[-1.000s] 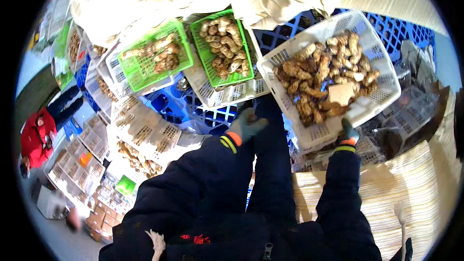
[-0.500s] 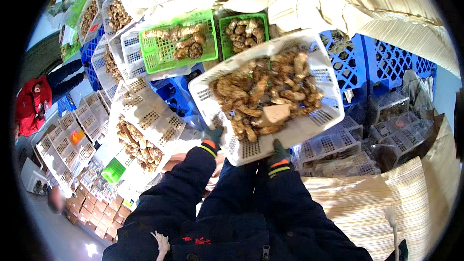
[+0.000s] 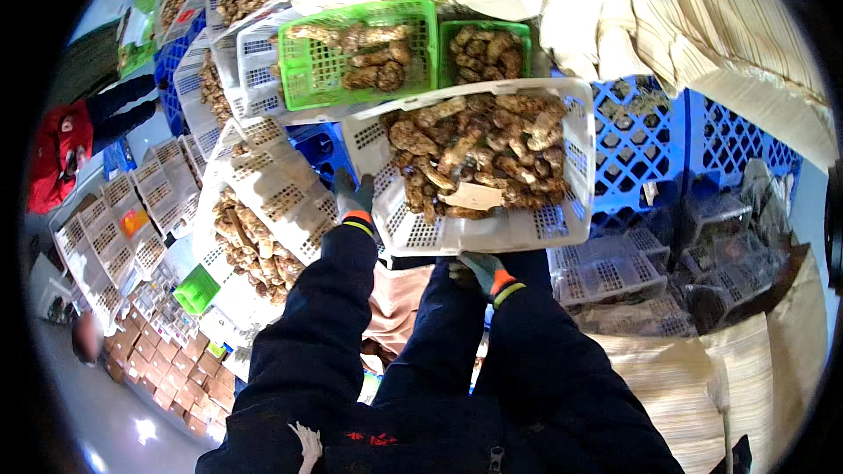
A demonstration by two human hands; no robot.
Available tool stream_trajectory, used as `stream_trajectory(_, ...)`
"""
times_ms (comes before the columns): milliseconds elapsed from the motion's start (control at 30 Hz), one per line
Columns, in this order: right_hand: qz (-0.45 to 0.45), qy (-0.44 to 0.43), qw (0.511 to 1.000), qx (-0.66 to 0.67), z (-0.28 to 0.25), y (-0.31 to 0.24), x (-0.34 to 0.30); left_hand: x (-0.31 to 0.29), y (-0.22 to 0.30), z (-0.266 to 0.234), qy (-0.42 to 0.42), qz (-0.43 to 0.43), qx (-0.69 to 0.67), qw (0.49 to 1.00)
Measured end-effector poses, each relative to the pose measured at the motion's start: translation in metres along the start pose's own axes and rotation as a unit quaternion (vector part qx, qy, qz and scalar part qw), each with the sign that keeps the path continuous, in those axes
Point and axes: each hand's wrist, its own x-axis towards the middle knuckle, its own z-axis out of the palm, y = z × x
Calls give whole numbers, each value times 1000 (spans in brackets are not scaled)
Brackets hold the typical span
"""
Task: The person carries a green plastic basket through a warehouse facility and sorts matsutake mushrooms from large white crates into the green basket by hand.
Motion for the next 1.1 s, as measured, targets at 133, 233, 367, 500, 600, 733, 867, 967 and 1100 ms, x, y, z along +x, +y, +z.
stream_trajectory(133, -124, -66, 990, 1, -20, -34, -48, 38, 90, 7, 42, 201, -157, 966)
stream_trajectory(233, -214, -34, 976, 29, -18, -42, -72, 111, 89, -9, 77, 31, -218, 972)
stream_trajectory(367, -264, 75, 962, -1, -6, -45, -93, 156, 118, -2, -117, -214, -307, 920)
stream_trajectory(500, -234, -4, 971, 56, -18, -62, -90, 155, 126, 34, -121, -237, -339, 903)
stream_trajectory(600, -212, -50, 973, 78, 1, -65, -90, 213, 93, -21, -176, -220, -347, 895)
stream_trajectory(733, -206, -37, 975, 75, -14, -60, -85, 210, 115, -5, -158, -320, -390, 849)
stream_trajectory(867, -239, -2, 970, 32, -13, -57, -86, 168, 141, -19, -66, -261, -409, 872)
stream_trajectory(967, -263, -28, 964, 24, -19, -53, -87, 120, 179, -30, -136, -228, -454, 850)
stream_trajectory(1100, -215, -14, 976, -35, 4, -39, -111, 94, 176, -89, -152, -282, -511, 798)
